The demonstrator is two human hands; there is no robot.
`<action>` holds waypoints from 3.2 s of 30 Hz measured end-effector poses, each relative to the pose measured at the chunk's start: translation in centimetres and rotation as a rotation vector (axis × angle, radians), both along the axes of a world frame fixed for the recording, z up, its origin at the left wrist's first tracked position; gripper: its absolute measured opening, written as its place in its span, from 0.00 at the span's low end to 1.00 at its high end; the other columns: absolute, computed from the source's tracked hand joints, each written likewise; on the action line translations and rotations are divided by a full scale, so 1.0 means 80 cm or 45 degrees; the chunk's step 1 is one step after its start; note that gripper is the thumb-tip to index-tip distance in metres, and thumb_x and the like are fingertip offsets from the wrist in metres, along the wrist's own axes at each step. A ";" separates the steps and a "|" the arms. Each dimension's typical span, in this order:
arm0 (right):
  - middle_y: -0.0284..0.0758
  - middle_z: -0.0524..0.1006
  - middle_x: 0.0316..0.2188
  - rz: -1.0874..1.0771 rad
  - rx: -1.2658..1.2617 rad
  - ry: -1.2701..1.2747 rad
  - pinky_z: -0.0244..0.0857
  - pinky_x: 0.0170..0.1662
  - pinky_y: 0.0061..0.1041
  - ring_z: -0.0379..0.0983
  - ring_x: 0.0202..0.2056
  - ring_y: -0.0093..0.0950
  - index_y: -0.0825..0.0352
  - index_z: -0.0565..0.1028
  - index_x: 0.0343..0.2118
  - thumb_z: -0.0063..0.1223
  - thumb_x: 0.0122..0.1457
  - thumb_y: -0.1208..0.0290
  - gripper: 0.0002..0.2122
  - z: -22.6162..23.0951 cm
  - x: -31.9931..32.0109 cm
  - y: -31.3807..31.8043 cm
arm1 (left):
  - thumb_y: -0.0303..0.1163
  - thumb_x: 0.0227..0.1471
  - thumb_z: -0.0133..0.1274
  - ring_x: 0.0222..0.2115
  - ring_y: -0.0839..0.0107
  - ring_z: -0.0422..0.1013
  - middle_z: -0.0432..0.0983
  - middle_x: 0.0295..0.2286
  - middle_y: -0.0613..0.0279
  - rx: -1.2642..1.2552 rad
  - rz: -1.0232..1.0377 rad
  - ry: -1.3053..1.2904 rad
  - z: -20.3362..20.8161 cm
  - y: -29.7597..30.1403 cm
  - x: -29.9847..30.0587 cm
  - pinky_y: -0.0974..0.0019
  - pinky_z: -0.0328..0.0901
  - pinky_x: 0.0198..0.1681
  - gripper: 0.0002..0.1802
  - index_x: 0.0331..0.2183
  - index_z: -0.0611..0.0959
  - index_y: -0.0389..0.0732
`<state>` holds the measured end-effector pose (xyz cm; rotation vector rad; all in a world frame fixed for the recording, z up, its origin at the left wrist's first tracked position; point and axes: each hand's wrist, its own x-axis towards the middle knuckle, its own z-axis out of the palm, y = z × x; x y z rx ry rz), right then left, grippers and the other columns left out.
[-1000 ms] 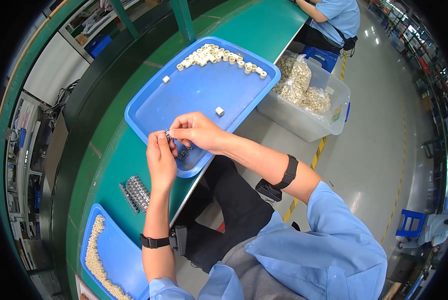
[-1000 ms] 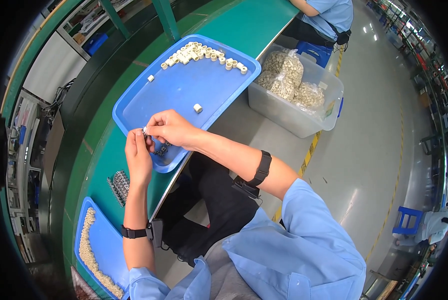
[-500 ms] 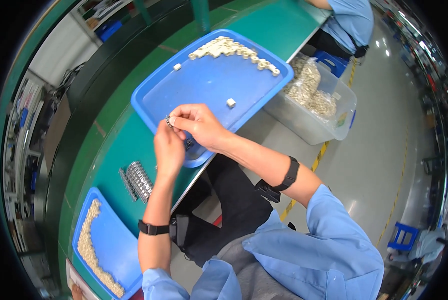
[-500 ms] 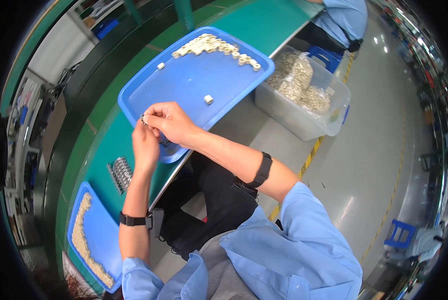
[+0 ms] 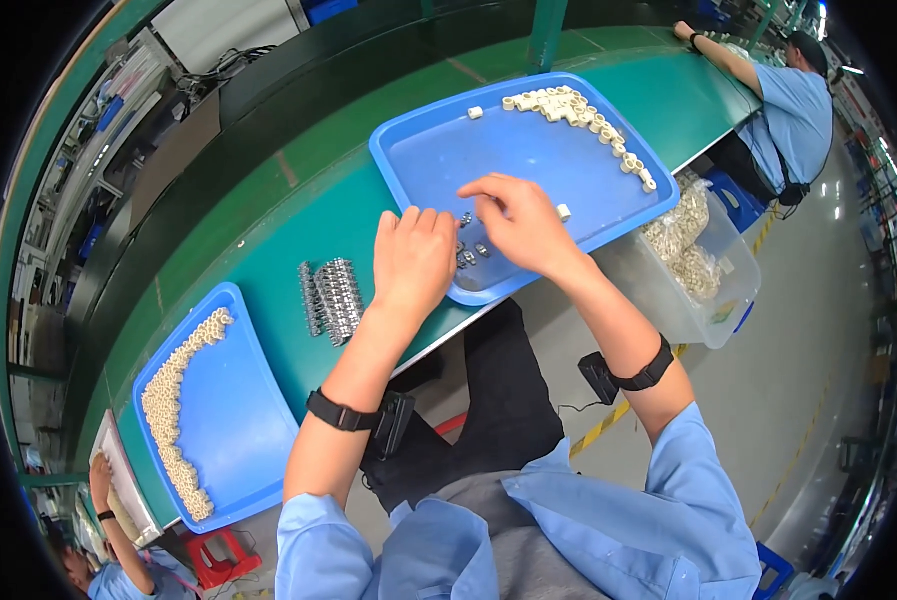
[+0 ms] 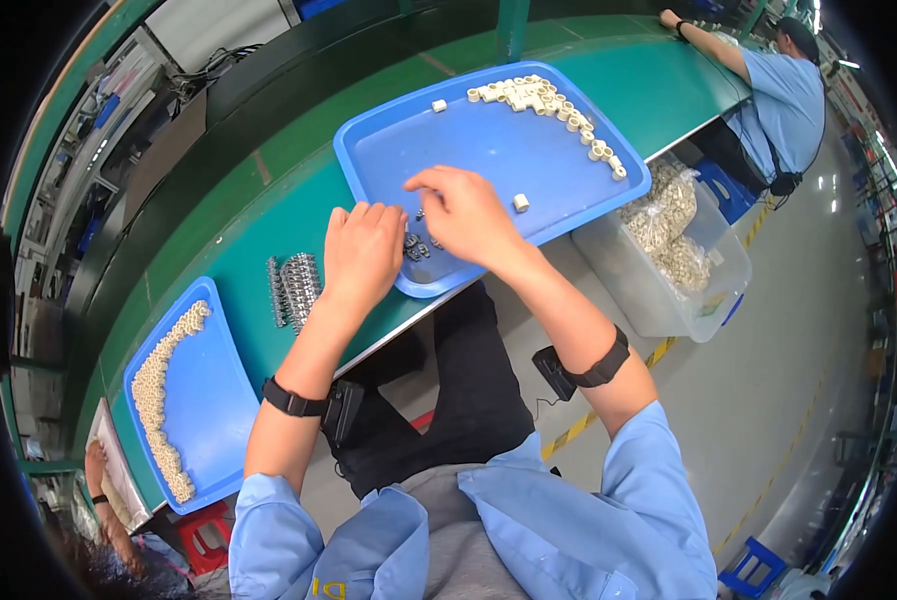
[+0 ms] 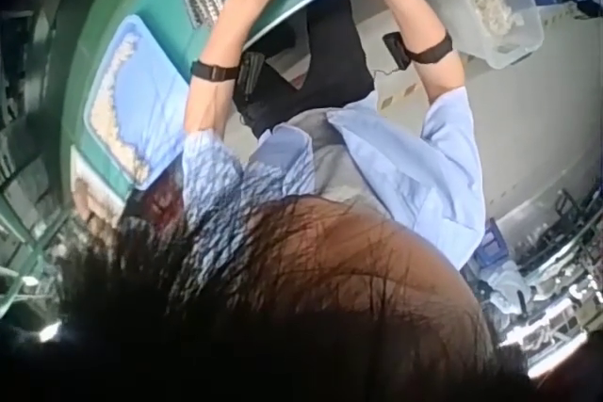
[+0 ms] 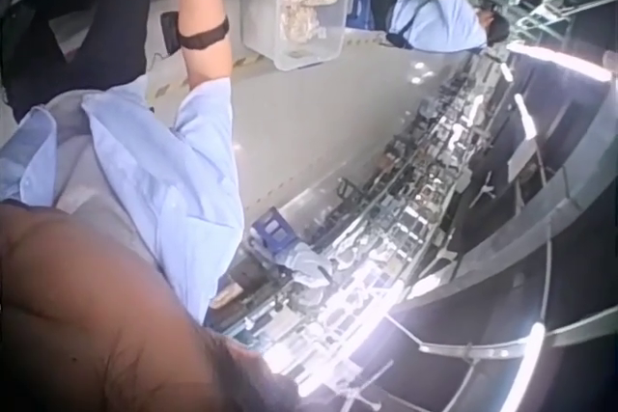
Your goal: The person is manually assembling small electronics components into a carrier strip at a factory workbench.
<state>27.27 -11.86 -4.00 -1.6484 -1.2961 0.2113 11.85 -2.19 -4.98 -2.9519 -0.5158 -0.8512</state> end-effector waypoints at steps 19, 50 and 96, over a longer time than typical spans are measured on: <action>0.42 0.84 0.36 0.442 -0.727 -0.078 0.73 0.46 0.37 0.81 0.41 0.38 0.64 0.84 0.32 0.59 0.50 0.68 0.09 -0.028 -0.170 0.243 | 0.36 0.53 0.60 0.36 0.45 0.76 0.79 0.34 0.43 -0.738 0.605 0.277 -0.019 0.117 -0.207 0.49 0.69 0.43 0.15 0.33 0.80 0.32; 0.41 0.83 0.36 0.514 -0.096 1.149 0.74 0.46 0.25 0.82 0.39 0.28 0.77 0.77 0.46 0.61 0.59 0.76 0.13 0.022 0.003 0.006 | 0.34 0.61 0.53 0.31 0.61 0.73 0.75 0.28 0.52 -0.674 0.061 0.222 0.084 0.018 -0.030 0.59 0.66 0.34 0.10 0.37 0.76 0.36; 0.37 0.80 0.27 0.527 -0.101 1.243 0.70 0.30 0.20 0.76 0.27 0.21 0.73 0.80 0.35 0.58 0.62 0.73 0.07 -0.019 0.014 -0.018 | 0.46 0.72 0.35 0.13 0.80 0.59 0.64 0.13 0.71 -1.457 -0.266 -0.129 0.016 0.017 -0.012 0.72 0.52 0.16 0.28 0.23 0.73 0.41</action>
